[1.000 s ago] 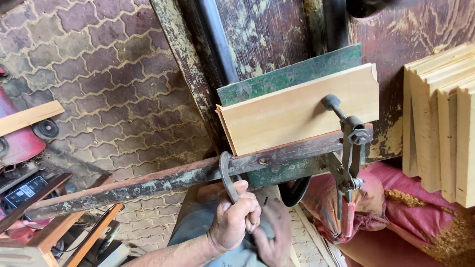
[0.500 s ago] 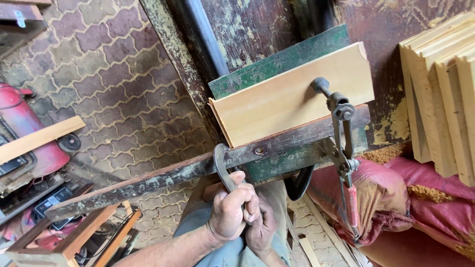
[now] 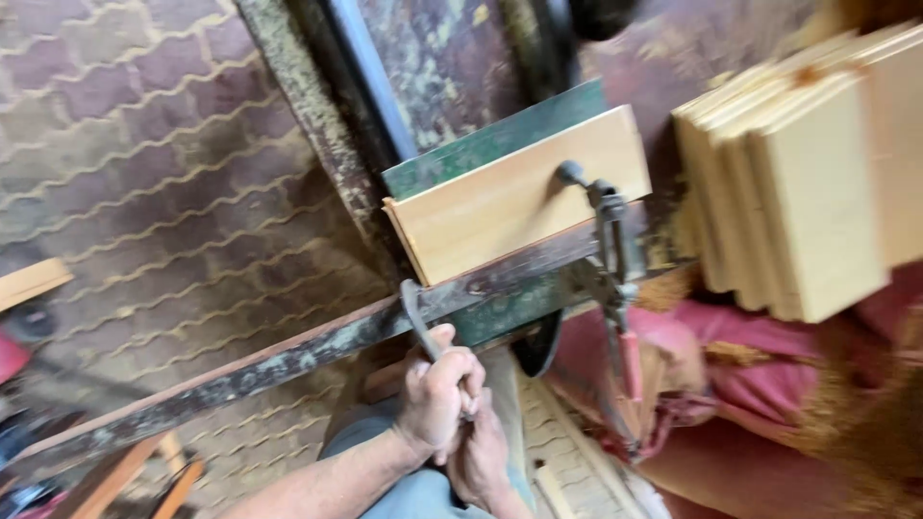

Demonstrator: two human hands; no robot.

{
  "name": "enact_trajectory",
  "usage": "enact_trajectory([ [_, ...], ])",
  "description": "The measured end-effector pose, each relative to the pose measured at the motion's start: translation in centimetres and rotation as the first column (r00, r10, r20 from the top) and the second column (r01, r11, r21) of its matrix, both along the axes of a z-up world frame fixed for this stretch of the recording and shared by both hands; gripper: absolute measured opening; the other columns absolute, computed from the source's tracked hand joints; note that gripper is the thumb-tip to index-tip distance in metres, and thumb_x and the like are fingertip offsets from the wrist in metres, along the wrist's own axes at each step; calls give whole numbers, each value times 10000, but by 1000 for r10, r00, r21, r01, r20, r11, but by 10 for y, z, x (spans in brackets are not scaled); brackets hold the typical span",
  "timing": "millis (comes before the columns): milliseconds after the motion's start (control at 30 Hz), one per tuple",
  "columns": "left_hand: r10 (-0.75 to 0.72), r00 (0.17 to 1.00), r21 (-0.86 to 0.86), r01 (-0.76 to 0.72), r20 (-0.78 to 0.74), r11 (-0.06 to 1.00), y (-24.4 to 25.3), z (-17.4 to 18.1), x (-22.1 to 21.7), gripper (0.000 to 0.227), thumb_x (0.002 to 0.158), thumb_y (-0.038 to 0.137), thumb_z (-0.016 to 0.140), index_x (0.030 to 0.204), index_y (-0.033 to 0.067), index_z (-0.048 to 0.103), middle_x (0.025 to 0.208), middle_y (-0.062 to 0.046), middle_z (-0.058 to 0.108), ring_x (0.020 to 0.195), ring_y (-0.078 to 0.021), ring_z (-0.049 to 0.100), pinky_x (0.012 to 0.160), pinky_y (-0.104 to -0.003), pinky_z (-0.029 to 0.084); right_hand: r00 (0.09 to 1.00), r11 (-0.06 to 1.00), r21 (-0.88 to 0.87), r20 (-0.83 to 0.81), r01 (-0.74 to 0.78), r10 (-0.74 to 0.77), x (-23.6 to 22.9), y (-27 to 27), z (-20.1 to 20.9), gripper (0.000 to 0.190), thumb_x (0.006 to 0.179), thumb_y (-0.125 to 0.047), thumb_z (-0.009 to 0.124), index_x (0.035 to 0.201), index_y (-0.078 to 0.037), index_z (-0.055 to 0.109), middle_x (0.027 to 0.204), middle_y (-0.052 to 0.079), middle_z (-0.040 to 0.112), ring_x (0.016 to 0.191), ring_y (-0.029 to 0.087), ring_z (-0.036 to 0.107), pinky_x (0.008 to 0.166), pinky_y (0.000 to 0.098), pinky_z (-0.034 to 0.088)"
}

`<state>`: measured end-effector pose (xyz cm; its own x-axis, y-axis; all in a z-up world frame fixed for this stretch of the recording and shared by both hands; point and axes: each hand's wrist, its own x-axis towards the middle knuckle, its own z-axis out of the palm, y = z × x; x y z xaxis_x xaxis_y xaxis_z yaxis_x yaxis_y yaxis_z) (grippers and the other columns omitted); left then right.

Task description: Marking and processing wooden boards using a measuring tape, pencil, and clamps in a workshop.

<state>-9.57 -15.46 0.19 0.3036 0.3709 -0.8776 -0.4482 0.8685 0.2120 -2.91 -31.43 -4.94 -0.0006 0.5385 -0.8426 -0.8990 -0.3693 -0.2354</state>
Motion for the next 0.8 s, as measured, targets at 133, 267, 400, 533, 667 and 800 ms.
enact_trajectory([
  [133, -21, 999, 108, 25, -35, 994, -6, -2, -3, 85, 868, 68, 530, 808, 47, 474, 581, -75, 557, 469, -133, 478, 441, -312, 402, 971, 967, -135, -130, -216, 198, 31, 23, 26, 327, 997, -471, 415, 1114, -195, 545, 838, 67, 656, 677, 206, 693, 574, 323, 580],
  [267, 12, 991, 259, 23, -133, 966, -31, -8, -7, 154, 890, 132, 641, 887, -15, 594, 716, -86, 621, 627, -138, 571, 594, -293, 473, 839, 793, -319, -15, -519, 543, 92, -17, -8, 461, 974, -367, 541, 1290, -34, 588, 1030, 155, 759, 852, 238, 754, 685, 360, 622],
  [400, 75, 803, 526, 313, -591, 791, -28, 62, -23, 400, 817, 167, 732, 1120, -62, 604, 1144, -189, 573, 993, -221, 571, 823, -332, 478, 691, 742, -518, 344, -425, 636, 214, -77, -52, 433, 928, -286, 629, 1204, 46, 657, 905, 228, 781, 780, 317, 760, 588, 414, 607],
  [533, 211, 465, 507, 724, -860, 468, -12, 81, 12, 472, 754, 214, 770, 1094, -72, 610, 1388, -271, 555, 1253, -357, 558, 1024, -428, 448, 543, 893, -242, 723, -379, 426, 291, -8, -34, 403, 1007, -235, 630, 1263, 76, 614, 1039, 198, 710, 852, 261, 665, 666, 361, 567],
  [667, -11, -55, -55, 998, -998, -41, 47, 83, 75, 596, 707, 399, 821, 1134, 27, 635, 1532, -291, 304, 1458, -462, 254, 1161, -695, 181, 367, 724, -63, 829, -687, 421, 245, 70, 39, 570, 943, -152, 614, 1472, -21, 446, 1361, 174, 611, 1165, 235, 631, 919, 353, 547],
  [800, -94, -455, -426, 876, -886, -227, 108, 8, 95, 914, 685, 672, 794, 1364, 109, 551, 1644, -306, -5, 1520, -484, -29, 1136, -779, 50, 208, 547, 1, 925, -837, 317, 219, 90, 42, 643, 935, -69, 639, 1527, -12, 395, 1384, 181, 634, 1247, 254, 613, 1028, 346, 472],
])
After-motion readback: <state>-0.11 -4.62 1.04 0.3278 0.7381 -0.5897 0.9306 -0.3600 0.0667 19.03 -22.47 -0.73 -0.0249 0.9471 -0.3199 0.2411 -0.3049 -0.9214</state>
